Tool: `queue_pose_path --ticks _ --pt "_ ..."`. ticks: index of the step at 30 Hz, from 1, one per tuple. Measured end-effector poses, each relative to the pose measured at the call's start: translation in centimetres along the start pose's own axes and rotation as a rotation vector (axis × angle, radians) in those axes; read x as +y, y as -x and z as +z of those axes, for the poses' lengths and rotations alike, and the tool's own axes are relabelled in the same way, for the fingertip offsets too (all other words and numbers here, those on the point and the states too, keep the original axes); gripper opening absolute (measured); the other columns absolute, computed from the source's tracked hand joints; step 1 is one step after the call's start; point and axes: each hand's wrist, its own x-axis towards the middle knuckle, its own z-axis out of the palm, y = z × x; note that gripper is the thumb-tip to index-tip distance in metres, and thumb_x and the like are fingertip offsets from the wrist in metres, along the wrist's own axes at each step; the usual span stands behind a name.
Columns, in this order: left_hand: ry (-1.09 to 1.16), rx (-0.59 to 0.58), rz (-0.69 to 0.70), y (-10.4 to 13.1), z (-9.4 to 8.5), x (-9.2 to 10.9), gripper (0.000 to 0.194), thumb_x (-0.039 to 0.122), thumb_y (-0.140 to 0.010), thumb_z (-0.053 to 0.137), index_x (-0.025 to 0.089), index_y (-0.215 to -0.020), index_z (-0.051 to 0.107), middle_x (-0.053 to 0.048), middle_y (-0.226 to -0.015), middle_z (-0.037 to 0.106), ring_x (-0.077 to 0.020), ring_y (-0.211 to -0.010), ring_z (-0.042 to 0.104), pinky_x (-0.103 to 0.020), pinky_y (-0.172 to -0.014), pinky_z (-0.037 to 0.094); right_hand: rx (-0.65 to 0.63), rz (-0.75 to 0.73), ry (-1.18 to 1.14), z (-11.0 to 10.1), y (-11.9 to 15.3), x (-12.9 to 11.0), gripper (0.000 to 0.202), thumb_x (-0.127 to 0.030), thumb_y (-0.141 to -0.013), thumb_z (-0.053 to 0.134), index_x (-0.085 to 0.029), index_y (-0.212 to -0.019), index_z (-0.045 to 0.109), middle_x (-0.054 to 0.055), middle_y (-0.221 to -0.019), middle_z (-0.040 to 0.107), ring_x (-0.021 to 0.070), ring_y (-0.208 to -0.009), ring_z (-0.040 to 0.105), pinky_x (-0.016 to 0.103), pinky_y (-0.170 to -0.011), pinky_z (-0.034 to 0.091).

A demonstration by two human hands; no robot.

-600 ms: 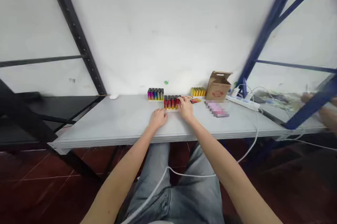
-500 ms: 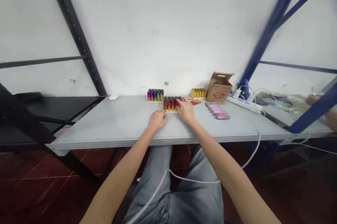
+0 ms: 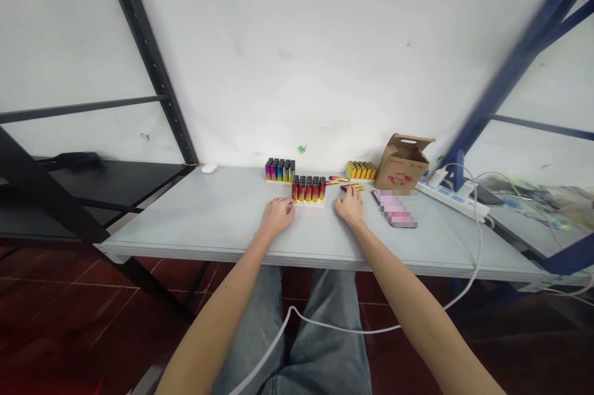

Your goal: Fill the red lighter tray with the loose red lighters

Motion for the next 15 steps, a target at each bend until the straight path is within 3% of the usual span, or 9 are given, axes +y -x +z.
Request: queue_pose_path --ticks 5,10,15 --pt "0.035 0.009 0.019 0.3 -0.1 -0.2 0.028 0.021 -0.088 0.05 0.021 -0.109 0.067 -0.006 -0.114 0.07 -0.0237 -0.11 0.06 -0.036 -0.098 0.043 -0.075 0.001 0.091 0.5 0.1 -0.5 0.064 -0.027 -0.088 0.039 -0.003 -0.147 0.032 0.019 -0.157 0.027 0.0345 -0.145 0.022 0.049 -0.114 0.022" --pt "0.043 0.008 0.051 0.5 -0.2 -0.4 0.027 0.021 -0.087 0.051 0.02 -0.11 0.066 -0.006 -0.115 0.069 -0.0245 -0.111 0.059 -0.037 -0.098 0.043 -0.05 -0.029 0.132 -0.2 0.8 -0.9 0.058 -0.026 -0.088 0.039 -0.004 -0.141 0.043 0.019 -0.149 0.04 0.0353 -0.14 0.028 0.048 -0.11 0.027" --pt "0.035 0.018 0.076 0.6 -0.2 -0.4 0.029 0.02 -0.086 0.052 0.016 -0.114 0.062 -0.01 -0.112 0.068 -0.027 -0.109 0.058 -0.041 -0.096 0.044 -0.037 -0.126 0.143 -1.2 2.2 -1.6 0.042 -0.013 -0.086 0.04 -0.01 -0.121 0.064 0.016 -0.133 0.057 0.0292 -0.131 0.039 0.039 -0.109 0.028"
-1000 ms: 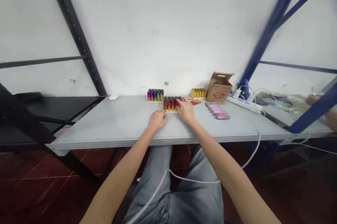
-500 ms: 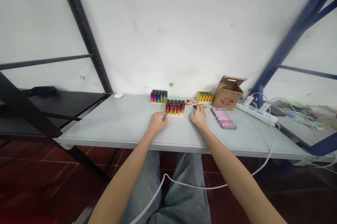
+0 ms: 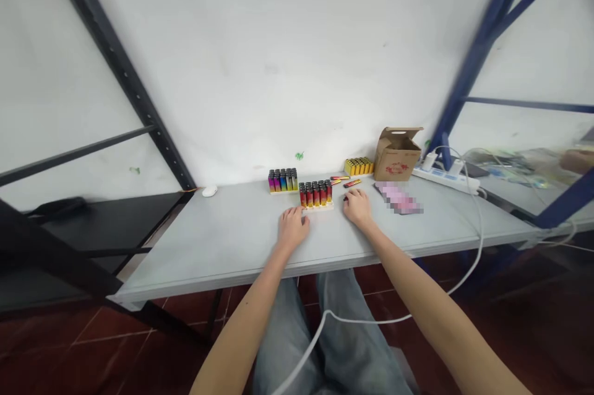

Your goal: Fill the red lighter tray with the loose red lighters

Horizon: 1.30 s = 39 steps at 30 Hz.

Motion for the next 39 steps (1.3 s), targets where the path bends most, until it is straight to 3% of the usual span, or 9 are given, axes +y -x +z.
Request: queue_pose_path --ticks 5,12,17,20,23,27,31,34,39 --pt "0.026 0.078 0.079 0.2 -0.4 0.5 0.024 0.017 -0.086 0.051 0.015 -0.109 0.06 -0.013 -0.108 0.061 -0.0279 -0.108 0.054 -0.043 -0.095 0.044 -0.018 -0.037 0.007 -0.2 0.4 0.1 0.065 0.001 -0.072 0.048 -0.017 -0.135 0.055 0.007 -0.149 0.045 0.0236 -0.137 0.034 0.034 -0.109 0.03" --pt "0.129 0.102 0.302 0.4 -0.7 1.3 0.013 0.016 -0.087 0.051 0.021 -0.096 0.059 -0.006 -0.103 0.06 -0.0224 -0.102 0.055 -0.039 -0.096 0.046 0.019 0.011 0.001 0.2 0.5 0.2 0.037 -0.012 -0.086 0.046 -0.021 -0.113 0.068 0.01 -0.125 0.061 0.0274 -0.125 0.043 0.038 -0.103 0.031" --pt "0.216 0.263 0.143 -1.9 -0.6 0.0 0.027 0.017 -0.086 0.051 0.022 -0.113 0.052 -0.009 -0.117 0.057 -0.0249 -0.116 0.052 -0.043 -0.105 0.04 0.041 0.031 -0.022 0.0 0.6 0.0 0.028 -0.02 -0.087 0.049 -0.017 -0.112 0.063 0.014 -0.118 0.061 0.0277 -0.112 0.051 0.037 -0.096 0.036" --pt "0.266 0.32 0.054 -4.0 -0.3 -1.6 0.053 0.032 -0.084 0.059 0.02 -0.132 0.04 -0.013 -0.128 0.05 -0.0279 -0.119 0.051 -0.046 -0.105 0.041 0.023 0.014 -0.058 0.0 0.6 0.1 0.022 -0.022 -0.091 0.045 -0.019 -0.108 0.058 0.011 -0.105 0.067 0.0248 -0.102 0.058 0.034 -0.088 0.039" --pt "0.336 0.204 0.074 -5.3 0.1 -2.7 0.08 0.045 -0.082 0.063 0.019 -0.146 0.023 -0.014 -0.132 0.048 -0.0274 -0.118 0.054 -0.046 -0.102 0.044 0.023 -0.015 -0.187 0.3 0.0 0.3 0.022 -0.024 -0.096 0.036 -0.021 -0.113 0.05 0.007 -0.094 0.069 0.0216 -0.086 0.063 0.031 -0.079 0.041" --pt "0.381 0.062 0.074 -5.4 0.5 -3.2 0.101 0.052 -0.076 0.07 0.024 -0.152 0.009 -0.014 -0.141 0.045 -0.0279 -0.125 0.051 -0.045 -0.104 0.042 0.068 -0.097 -0.788 1.4 -2.6 0.1 0.022 -0.039 -0.092 0.042 -0.024 -0.108 0.046 0.001 -0.086 0.064 0.0185 -0.073 0.06 0.029 -0.07 0.042" --pt "0.431 -0.057 0.044 -5.2 0.8 -3.6 0.114 0.052 -0.071 0.075 0.026 -0.153 0.001 -0.015 -0.146 0.041 -0.0294 -0.13 0.048 -0.046 -0.105 0.042 0.23 0.189 -1.215 2.8 -6.1 -0.8 0.031 -0.052 -0.081 0.054 -0.024 -0.091 0.047 -0.003 -0.071 0.054 0.0163 -0.065 0.049 0.027 -0.063 0.039" --pt "0.405 -0.171 0.027 -5.4 0.9 -4.0 0.119 0.05 -0.069 0.077 0.024 -0.154 -0.001 -0.017 -0.149 0.039 -0.0323 -0.134 0.044 -0.047 -0.108 0.04 0.177 0.24 -1.325 3.2 -7.3 -1.2 0.04 -0.063 -0.082 0.043 -0.023 -0.077 0.047 -0.002 -0.061 0.047 0.015 -0.055 0.042 0.027 -0.054 0.036" --pt "0.339 -0.275 0.003 -6.1 0.9 -4.2 0.115 0.051 -0.069 0.076 0.02 -0.154 0.005 -0.017 -0.148 0.042 -0.0366 -0.136 0.041 -0.049 -0.108 0.039 0.002 0.202 -1.526 3.0 -7.0 -1.4 0.052 -0.072 -0.081 0.038 -0.022 -0.066 0.045 -0.002 -0.055 0.042 0.0131 -0.049 0.039 0.028 -0.051 0.037"
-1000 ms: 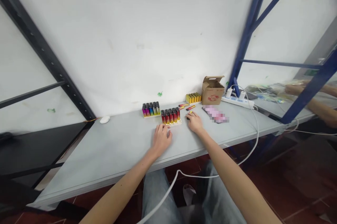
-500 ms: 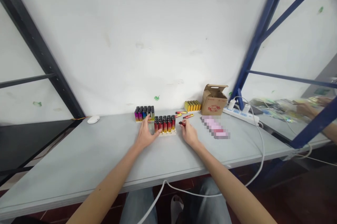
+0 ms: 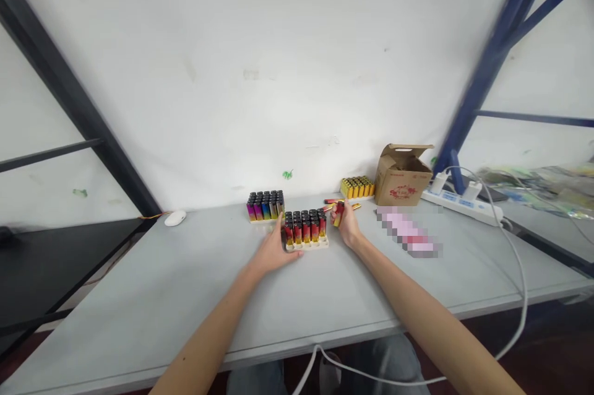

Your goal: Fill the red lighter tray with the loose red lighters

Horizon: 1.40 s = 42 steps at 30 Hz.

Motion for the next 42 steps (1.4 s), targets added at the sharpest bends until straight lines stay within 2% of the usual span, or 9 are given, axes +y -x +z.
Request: queue_pose_path --ticks 3,10,15,20,28,33,42 --pt "0.037 -0.023 0.07 -0.5 -0.2 -0.2 0.107 0.048 -0.071 0.075 0.021 -0.154 0.013 -0.014 -0.15 0.042 -0.0335 -0.136 0.043 -0.046 -0.11 0.038 -0.097 0.064 -0.092 0.0 0.4 0.1 0.051 -0.071 -0.081 0.044 -0.022 -0.066 0.044 -0.005 -0.054 0.037 0.0111 -0.046 0.037 0.026 -0.048 0.034" --pt "0.053 -0.036 0.133 -0.8 -0.9 -0.4 0.093 0.045 -0.069 0.077 0.021 -0.147 0.031 -0.011 -0.143 0.051 -0.0314 -0.128 0.051 -0.043 -0.106 0.043 -0.056 0.111 -0.027 -0.3 1.4 -0.7 0.046 -0.063 -0.085 0.039 -0.022 -0.064 0.039 -0.005 -0.05 0.038 0.0083 -0.041 0.027 0.024 -0.044 0.027" --pt "0.021 -0.05 0.176 -0.7 -1.8 -0.7 0.089 0.046 -0.069 0.076 0.021 -0.145 0.035 -0.009 -0.141 0.052 -0.0304 -0.128 0.051 -0.041 -0.105 0.043 -0.065 0.163 0.012 -0.2 1.7 -1.3 0.041 -0.055 -0.085 0.035 -0.023 -0.06 0.034 -0.008 -0.046 0.023 0.0083 -0.039 0.021 0.022 -0.042 0.025" --pt "-0.007 -0.055 0.172 -0.9 -2.4 -1.4 0.086 0.045 -0.066 0.077 0.021 -0.14 0.042 -0.009 -0.137 0.056 -0.0321 -0.124 0.053 -0.042 -0.103 0.045 -0.057 0.167 0.055 -0.4 1.5 -1.2 0.037 -0.05 -0.086 0.029 -0.024 -0.059 0.03 -0.008 -0.046 0.019 0.0093 -0.039 0.016 0.023 -0.039 0.022" --pt "-0.029 -0.057 0.172 -0.6 -2.7 -1.5 0.089 0.05 -0.068 0.075 0.021 -0.143 0.038 -0.009 -0.141 0.052 -0.0324 -0.128 0.05 -0.042 -0.105 0.044 -0.101 0.105 0.171 0.6 2.3 -0.6 0.034 -0.041 -0.087 0.039 -0.023 -0.058 0.036 -0.006 -0.048 0.021 0.0095 -0.042 0.016 0.023 -0.04 0.017" --pt "-0.039 -0.052 0.173 -0.4 -2.6 -1.6 0.088 0.05 -0.069 0.074 0.022 -0.144 0.038 -0.008 -0.142 0.052 -0.0322 -0.127 0.051 -0.041 -0.104 0.044 -0.105 0.078 0.21 1.2 2.8 -0.6 0.036 -0.042 -0.088 0.039 -0.023 -0.058 0.035 -0.006 -0.049 0.022 0.0093 -0.043 0.016 0.023 -0.041 0.013" --pt "-0.082 -0.031 0.126 -0.2 -2.1 -2.0 0.096 0.059 -0.07 0.072 0.019 -0.148 0.033 -0.011 -0.147 0.047 -0.0337 -0.133 0.045 -0.042 -0.109 0.04 -0.102 0.148 0.163 1.1 2.9 -1.0 0.031 -0.04 -0.084 0.032 -0.023 -0.059 0.035 -0.007 -0.047 0.022 0.0092 -0.04 0.018 0.023 -0.041 0.019"
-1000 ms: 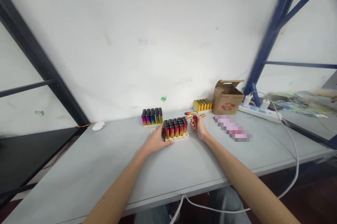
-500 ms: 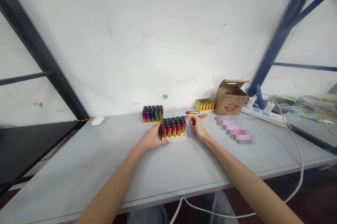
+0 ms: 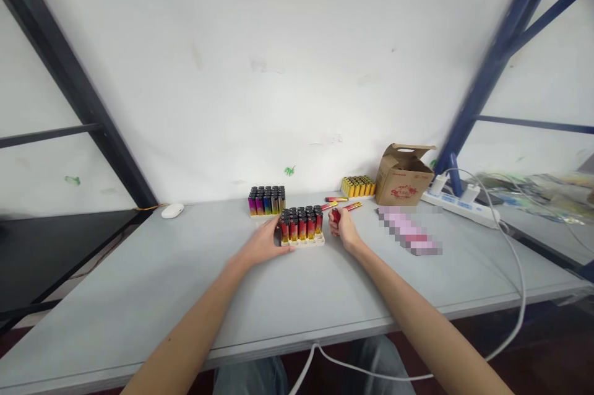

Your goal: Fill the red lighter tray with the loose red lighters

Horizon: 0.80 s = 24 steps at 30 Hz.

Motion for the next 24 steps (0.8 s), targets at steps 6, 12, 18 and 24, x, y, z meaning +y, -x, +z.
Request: queue_pose_path --ticks 6,12,18,24 --pt "0.001 0.004 0.001 0.13 0.15 0.17 0.097 0.061 -0.07 0.071 0.02 -0.149 0.031 -0.012 -0.148 0.045 -0.035 -0.135 0.043 -0.044 -0.11 0.039 -0.067 0.021 -0.014 -0.08 -0.33 0.26 0.031 -0.041 -0.084 0.032 -0.022 -0.06 0.037 -0.007 -0.047 0.028 0.0086 -0.039 0.021 0.023 -0.041 0.021" --pt "0.036 0.016 -0.008 0.02 0.63 0.14 0.094 0.058 -0.074 0.071 0.022 -0.15 0.027 -0.012 -0.146 0.047 -0.0334 -0.132 0.045 -0.046 -0.108 0.039 -0.085 -0.034 0.016 -0.09 -0.31 0.24 0.039 -0.048 -0.089 0.033 -0.022 -0.061 0.041 -0.005 -0.046 0.033 0.0097 -0.04 0.027 0.025 -0.043 0.025" --pt "0.022 0.002 -0.011 0.05 0.84 0.44 0.093 0.056 -0.078 0.068 0.023 -0.152 0.023 -0.012 -0.149 0.042 -0.0344 -0.135 0.041 -0.048 -0.109 0.038 -0.085 -0.175 0.036 0.12 -0.24 0.24 0.043 -0.059 -0.09 0.031 -0.022 -0.078 0.049 -0.003 -0.053 0.045 0.0134 -0.046 0.039 0.028 -0.047 0.034" --pt "0.043 0.019 0.046 -0.03 0.99 0.65 0.092 0.053 -0.081 0.066 0.025 -0.154 0.018 -0.012 -0.15 0.041 -0.0339 -0.136 0.04 -0.049 -0.111 0.035 -0.041 -0.344 0.124 0.39 0.36 -0.03 0.034 -0.055 -0.092 0.041 -0.024 -0.081 0.047 0.001 -0.071 0.054 0.0166 -0.061 0.051 0.031 -0.06 0.045"
